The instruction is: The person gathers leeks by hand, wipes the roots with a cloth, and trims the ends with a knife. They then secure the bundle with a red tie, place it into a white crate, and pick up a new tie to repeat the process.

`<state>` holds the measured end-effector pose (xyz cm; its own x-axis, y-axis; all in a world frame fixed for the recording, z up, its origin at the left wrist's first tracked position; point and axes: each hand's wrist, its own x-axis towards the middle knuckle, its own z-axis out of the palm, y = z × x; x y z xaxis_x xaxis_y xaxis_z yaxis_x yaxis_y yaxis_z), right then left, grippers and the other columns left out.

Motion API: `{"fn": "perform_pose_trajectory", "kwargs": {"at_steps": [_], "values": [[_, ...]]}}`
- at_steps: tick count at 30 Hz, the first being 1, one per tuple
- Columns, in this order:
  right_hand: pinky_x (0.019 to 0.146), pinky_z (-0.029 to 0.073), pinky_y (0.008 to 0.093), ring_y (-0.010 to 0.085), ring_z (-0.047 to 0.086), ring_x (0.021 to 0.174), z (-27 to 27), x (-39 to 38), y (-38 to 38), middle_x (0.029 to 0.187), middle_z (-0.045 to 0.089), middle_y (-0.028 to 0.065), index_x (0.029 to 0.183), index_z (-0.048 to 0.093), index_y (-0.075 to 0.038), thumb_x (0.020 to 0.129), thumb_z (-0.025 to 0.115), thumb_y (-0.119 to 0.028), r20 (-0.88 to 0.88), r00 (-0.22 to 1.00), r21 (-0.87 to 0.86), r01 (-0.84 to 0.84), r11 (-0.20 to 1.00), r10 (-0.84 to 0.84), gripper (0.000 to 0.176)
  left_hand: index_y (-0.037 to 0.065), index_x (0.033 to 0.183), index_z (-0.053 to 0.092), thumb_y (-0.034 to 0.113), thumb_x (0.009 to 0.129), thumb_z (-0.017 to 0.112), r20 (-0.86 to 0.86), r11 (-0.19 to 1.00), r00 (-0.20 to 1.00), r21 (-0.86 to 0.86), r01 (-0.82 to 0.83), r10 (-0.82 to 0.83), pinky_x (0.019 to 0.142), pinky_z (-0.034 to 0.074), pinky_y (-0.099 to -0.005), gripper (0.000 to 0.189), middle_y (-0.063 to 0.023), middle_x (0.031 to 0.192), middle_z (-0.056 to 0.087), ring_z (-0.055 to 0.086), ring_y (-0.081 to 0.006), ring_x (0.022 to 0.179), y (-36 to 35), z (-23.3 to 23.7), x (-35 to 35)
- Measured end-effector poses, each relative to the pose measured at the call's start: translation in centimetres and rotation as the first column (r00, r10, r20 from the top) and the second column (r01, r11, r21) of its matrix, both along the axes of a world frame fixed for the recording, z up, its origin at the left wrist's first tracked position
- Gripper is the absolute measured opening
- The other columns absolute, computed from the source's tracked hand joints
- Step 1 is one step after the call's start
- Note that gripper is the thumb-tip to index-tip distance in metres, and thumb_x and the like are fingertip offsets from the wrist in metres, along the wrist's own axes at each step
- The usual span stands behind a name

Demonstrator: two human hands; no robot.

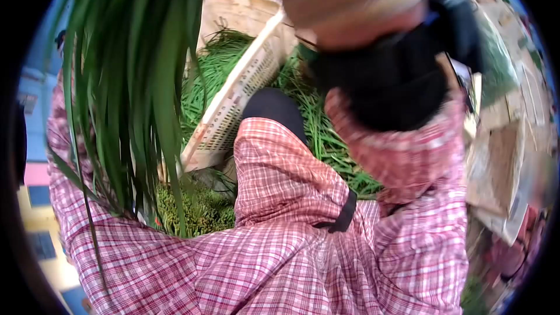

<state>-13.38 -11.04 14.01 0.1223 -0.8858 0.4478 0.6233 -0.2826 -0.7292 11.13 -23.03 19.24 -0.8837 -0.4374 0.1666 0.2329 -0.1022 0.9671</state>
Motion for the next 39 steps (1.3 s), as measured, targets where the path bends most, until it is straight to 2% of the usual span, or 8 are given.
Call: {"fn": "perform_pose_trajectory", "kwargs": {"at_steps": [6, 8, 9, 14, 17, 22, 29, 39], "values": [[0.081, 0.060, 0.0387, 0.0259, 0.071, 0.087, -13.9, -1.8, 8.3, 0.099, 0.073, 0.0152, 0.106, 0.067, 0.003, 0.094, 0.062, -0.011, 0.345, 0.914, 0.533, -0.004, 0.846, -0.213, 0.019, 0.001, 0.133, 0.060, 0.071, 0.093, 0.051, 0.155, 0.675, 0.988, 0.731, -0.099, -0.023, 0.077, 0.060, -0.0309, 0.081, -0.0108, 0.114, 0.072, 0.071, -0.0166, 0.092, 12.7, -21.5, -3.2], [0.084, 0.059, 0.0426, 0.0288, 0.070, 0.090, -19.8, -2.9, 10.8, 0.101, 0.072, 0.0163, 0.105, 0.065, 0.002, 0.093, 0.065, -0.015, 0.421, 0.841, 0.640, -0.010, 0.768, -0.339, 0.020, 0.006, 0.141, 0.054, 0.074, 0.083, 0.060, 0.438, 0.800, 0.898, 0.548, -0.245, -0.026, 0.087, 0.059, -0.0322, 0.090, -0.0099, 0.123, 0.068, 0.068, -0.0182, 0.103, 16.9, -22.1, -4.0], [0.089, 0.058, 0.0461, 0.0309, 0.070, 0.095, -22.0, -3.5, 11.7, 0.106, 0.071, 0.0169, 0.107, 0.064, 0.000, 0.093, 0.066, -0.016, 0.447, 0.810, 0.683, -0.035, 0.729, -0.380, 0.022, 0.006, 0.141, 0.053, 0.070, 0.085, 0.064, 0.463, 0.605, 0.881, 0.729, -0.320, -0.092, 0.089, 0.058, -0.0323, 0.086, -0.0100, 0.126, 0.067, 0.067, -0.0195, 0.107, 19.0, -21.5, -4.7], [0.087, 0.058, 0.0447, 0.0295, 0.069, 0.093, -26.8, -5.7, 14.5, 0.107, 0.071, 0.0161, 0.108, 0.065, -0.001, 0.097, 0.061, -0.017, 0.479, 0.713, 0.745, -0.023, 0.667, -0.511, 0.020, 0.005, 0.145, 0.047, 0.049, 0.080, 0.082, 0.477, 0.531, 0.805, 0.811, -0.247, -0.353, 0.098, 0.056, -0.0393, 0.086, -0.0141, 0.132, 0.062, 0.064, -0.0253, 0.117, 22.7, -21.5, -5.7], [0.087, 0.058, 0.0443, 0.0297, 0.070, 0.094, -28.2, -7.2, 15.5, 0.110, 0.071, 0.0163, 0.110, 0.065, -0.001, 0.097, 0.060, -0.015, 0.475, 0.750, 0.764, -0.091, 0.639, -0.461, 0.020, 0.001, 0.135, 0.055, 0.019, 0.090, 0.072, 0.589, 0.594, 0.667, 0.760, -0.264, -0.457, 0.093, 0.057, -0.0378, 0.052, -0.0137, 0.114, 0.071, 0.070, -0.0255, 0.100, 24.3, -23.1, -8.5], [0.103, 0.050, 0.0423, 0.0240, 0.062, 0.118, -30.2, -13.6, 17.5, 0.133, 0.062, 0.0127, 0.143, 0.048, -0.003, 0.079, 0.065, -0.074, 0.421, 0.885, 0.550, -0.074, 0.832, -0.200, 0.097, -0.005, 0.115, 0.067, 0.004, 0.085, 0.075, 0.808, 0.850, 0.545, 0.434, -0.298, -0.221, 0.085, 0.055, -0.0263, 0.032, -0.0099, 0.091, 0.074, 0.070, -0.0146, 0.090, 23.6, -21.7, -10.5], [0.094, 0.049, 0.0307, 0.0180, 0.060, 0.115, -27.8, -17.6, 17.0, 0.125, 0.066, 0.0129, 0.147, 0.043, 0.005, 0.090, 0.073, -0.046, -0.456, 0.876, 0.442, 0.377, 0.814, -0.157, 0.082, 0.002, 0.136, 0.057, -0.005, 0.073, 0.078, 0.870, 0.977, 0.485, 0.175, -0.124, -0.094, 0.096, 0.050, -0.0289, 0.066, -0.0064, 0.120, 0.068, 0.063, -0.0146, 0.106, 22.9, -19.3, -14.4], [0.068, 0.047, 0.0293, 0.0113, 0.056, 0.077, -30.6, -13.7, 18.6, 0.085, 0.065, 0.0023, 0.100, 0.073, -0.002, 0.089, 0.073, -0.028, -0.479, 0.858, 0.628, 0.482, 0.611, -0.185, 0.028, 0.003, 0.152, 0.039, 0.002, 0.075, 0.081, 0.947, 0.976, 0.308, 0.017, 0.218, -0.085, 0.107, 0.043, -0.0329, 0.087, -0.0106, 0.135, 0.061, 0.056, -0.0201, 0.124, 24.1, -20.8, -11.2]]}}
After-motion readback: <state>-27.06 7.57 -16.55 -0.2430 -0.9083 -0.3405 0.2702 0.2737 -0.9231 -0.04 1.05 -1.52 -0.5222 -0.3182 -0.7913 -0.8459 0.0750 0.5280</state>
